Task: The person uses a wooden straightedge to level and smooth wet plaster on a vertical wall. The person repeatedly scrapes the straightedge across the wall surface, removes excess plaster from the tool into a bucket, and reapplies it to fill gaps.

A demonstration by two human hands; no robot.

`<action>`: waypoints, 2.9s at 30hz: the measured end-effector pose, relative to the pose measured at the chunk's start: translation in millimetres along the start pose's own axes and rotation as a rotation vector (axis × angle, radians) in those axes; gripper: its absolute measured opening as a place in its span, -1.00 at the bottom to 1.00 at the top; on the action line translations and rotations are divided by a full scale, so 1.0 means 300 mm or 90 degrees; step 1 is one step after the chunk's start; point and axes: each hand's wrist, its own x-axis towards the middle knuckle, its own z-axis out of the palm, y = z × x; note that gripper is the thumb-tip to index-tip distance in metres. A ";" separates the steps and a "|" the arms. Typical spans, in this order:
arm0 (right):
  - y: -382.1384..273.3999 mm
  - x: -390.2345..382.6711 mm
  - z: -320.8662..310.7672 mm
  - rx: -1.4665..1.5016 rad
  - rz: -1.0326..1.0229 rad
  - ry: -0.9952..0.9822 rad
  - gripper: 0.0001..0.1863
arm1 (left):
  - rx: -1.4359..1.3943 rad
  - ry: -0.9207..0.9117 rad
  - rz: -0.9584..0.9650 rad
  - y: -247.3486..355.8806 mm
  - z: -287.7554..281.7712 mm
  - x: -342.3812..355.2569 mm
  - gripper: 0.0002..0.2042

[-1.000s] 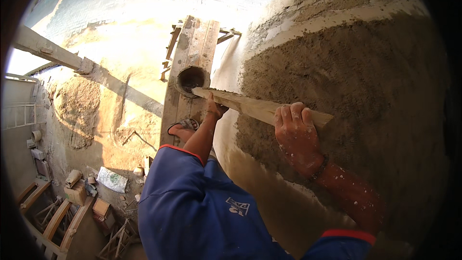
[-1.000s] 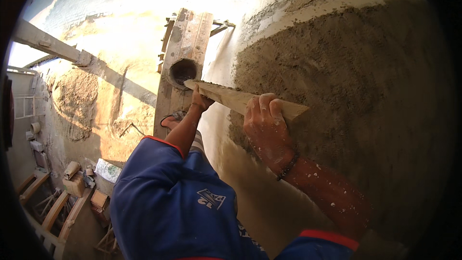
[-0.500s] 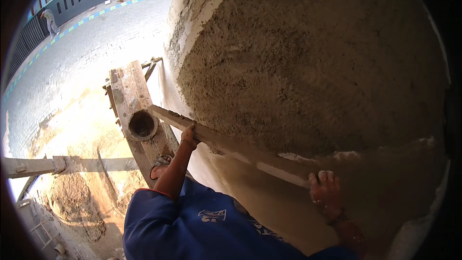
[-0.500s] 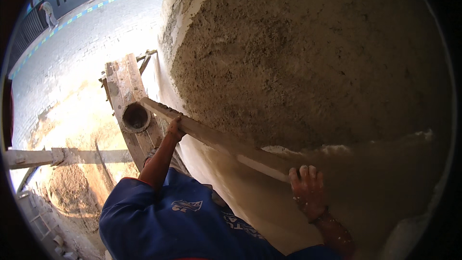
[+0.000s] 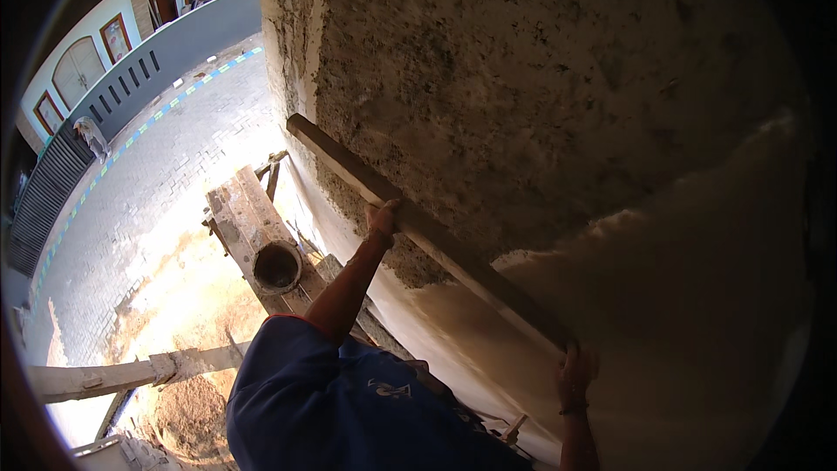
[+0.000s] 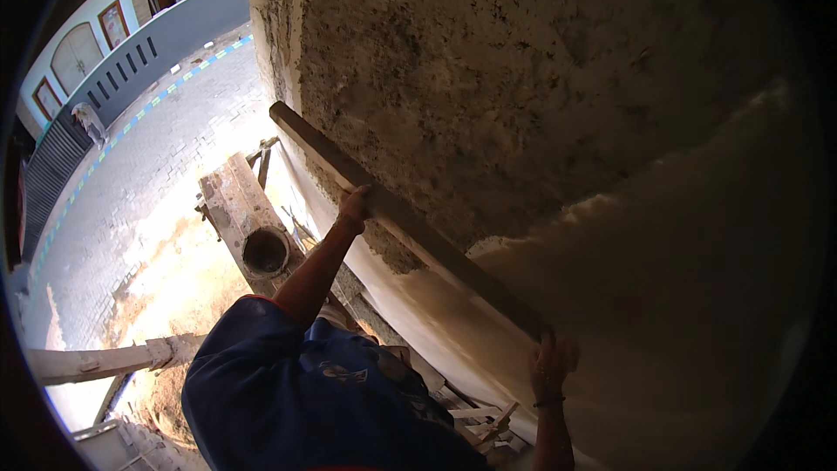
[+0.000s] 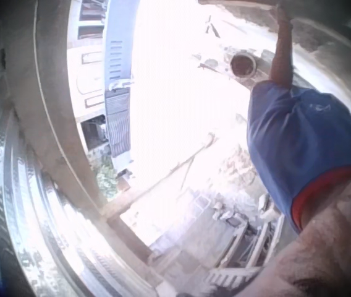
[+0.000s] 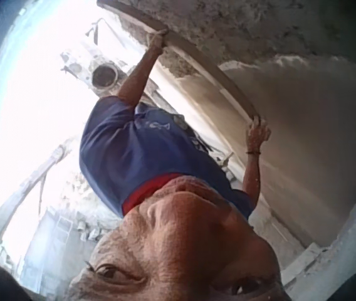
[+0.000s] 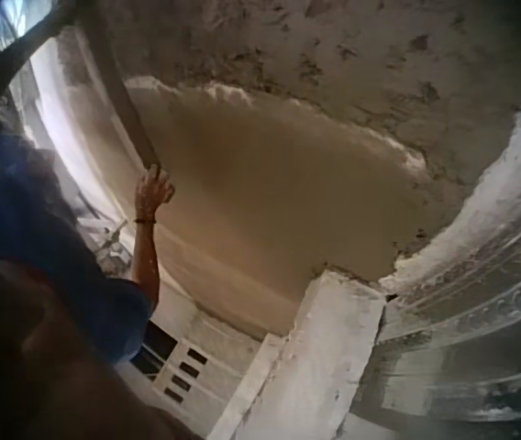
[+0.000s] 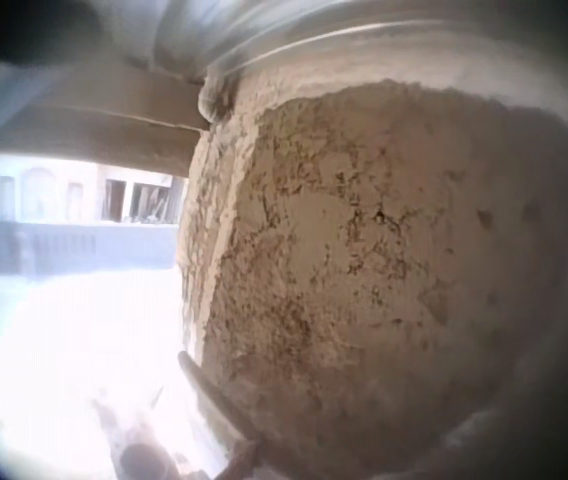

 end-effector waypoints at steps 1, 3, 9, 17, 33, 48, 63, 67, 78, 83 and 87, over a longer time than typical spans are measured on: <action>-0.006 0.014 0.001 0.013 -0.008 0.004 -0.59 | 0.022 0.002 -0.003 0.018 -0.009 -0.002 -0.52; -0.024 0.040 -0.010 0.137 0.129 -0.174 -0.52 | 0.008 -0.032 0.042 0.036 -0.050 0.028 -0.49; -0.046 0.068 0.096 0.071 0.113 -0.042 -0.52 | 0.013 -0.047 0.033 0.115 0.027 0.073 -0.49; -0.250 0.271 0.114 0.059 0.131 0.058 -0.58 | 0.061 -0.060 0.087 0.292 0.067 0.285 -0.54; -0.507 0.097 0.167 0.105 0.259 -0.088 -0.48 | -0.024 -0.100 -0.248 0.129 -0.486 0.286 -0.84; -0.490 -0.187 0.349 0.168 0.291 -0.350 -0.28 | 0.139 -0.057 -0.231 -0.132 -0.602 0.229 -0.85; -0.491 -0.786 1.233 0.428 0.466 -0.138 -0.52 | 0.076 -0.029 -0.324 -1.148 -1.016 0.592 -0.71; -0.589 -0.845 1.602 1.268 1.083 0.130 -0.55 | 0.103 0.062 -0.367 -1.497 -1.214 0.820 -0.78; -0.842 -1.031 2.405 1.230 1.088 0.104 -0.55 | 0.186 -0.012 -0.258 -2.150 -1.475 1.470 -0.55; -0.953 -1.008 2.664 1.312 1.092 0.095 -0.64 | 0.099 0.126 -0.255 -2.170 -1.452 1.696 -0.47; -1.043 -0.914 2.778 1.387 1.110 0.098 -0.65 | 0.069 0.193 -0.221 -2.126 -1.433 1.847 -0.48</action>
